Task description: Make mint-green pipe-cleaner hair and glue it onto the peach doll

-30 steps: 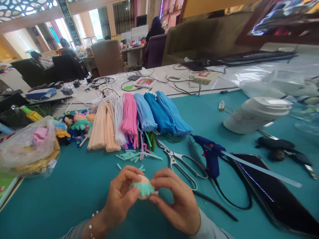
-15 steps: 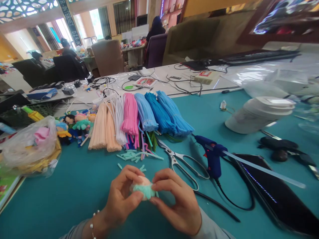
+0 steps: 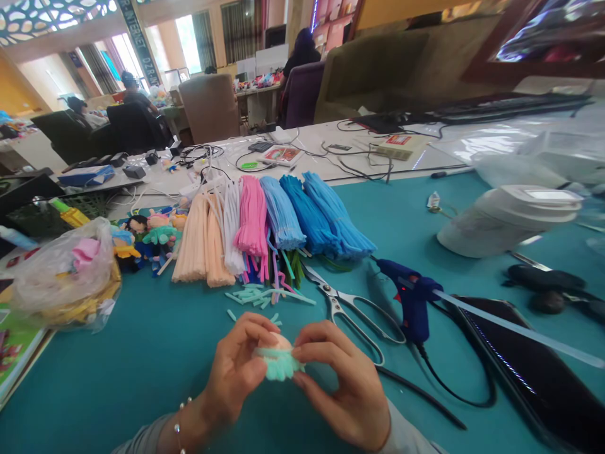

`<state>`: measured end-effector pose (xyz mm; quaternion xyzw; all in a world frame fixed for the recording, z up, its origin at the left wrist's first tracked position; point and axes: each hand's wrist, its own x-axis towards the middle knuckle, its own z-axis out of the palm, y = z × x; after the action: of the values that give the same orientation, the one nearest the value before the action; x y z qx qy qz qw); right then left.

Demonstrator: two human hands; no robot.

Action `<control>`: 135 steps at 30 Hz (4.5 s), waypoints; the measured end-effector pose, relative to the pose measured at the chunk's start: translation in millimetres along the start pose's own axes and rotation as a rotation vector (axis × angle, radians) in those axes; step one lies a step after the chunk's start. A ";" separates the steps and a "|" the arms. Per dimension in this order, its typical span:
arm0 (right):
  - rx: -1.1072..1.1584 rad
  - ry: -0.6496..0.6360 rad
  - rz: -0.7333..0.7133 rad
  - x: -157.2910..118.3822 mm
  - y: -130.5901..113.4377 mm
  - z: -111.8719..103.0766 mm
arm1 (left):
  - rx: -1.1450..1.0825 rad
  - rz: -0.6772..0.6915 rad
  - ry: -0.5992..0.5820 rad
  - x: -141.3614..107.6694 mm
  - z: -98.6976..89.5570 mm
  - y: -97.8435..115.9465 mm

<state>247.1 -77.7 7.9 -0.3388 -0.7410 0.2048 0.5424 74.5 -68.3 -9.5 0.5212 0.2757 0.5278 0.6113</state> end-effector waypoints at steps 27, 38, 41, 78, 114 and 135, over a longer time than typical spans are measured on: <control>0.170 0.003 0.067 -3.8 1.1 -2.0 | -0.042 0.025 0.002 -2.8 1.9 -1.5; 0.190 -0.042 0.045 -3.2 -0.4 -0.7 | 0.018 0.016 0.006 -4.8 1.3 -1.4; 0.183 -0.015 0.015 -3.2 2.6 0.8 | 0.027 0.014 0.013 -4.5 2.1 0.5; 0.405 -0.076 0.251 -4.4 2.0 6.3 | -0.097 -0.096 -0.001 -2.0 6.9 -5.9; 0.195 -0.031 0.134 -1.6 0.6 -4.0 | -0.035 -0.020 -0.017 -6.5 6.2 -10.2; 0.198 -0.047 0.120 0.5 -1.8 -2.4 | 0.137 0.114 -0.042 -6.0 8.1 -6.5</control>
<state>248.7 -78.7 10.2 -0.3225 -0.7081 0.3168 0.5425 82.2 -76.1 -14.4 0.5876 0.2683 0.5307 0.5488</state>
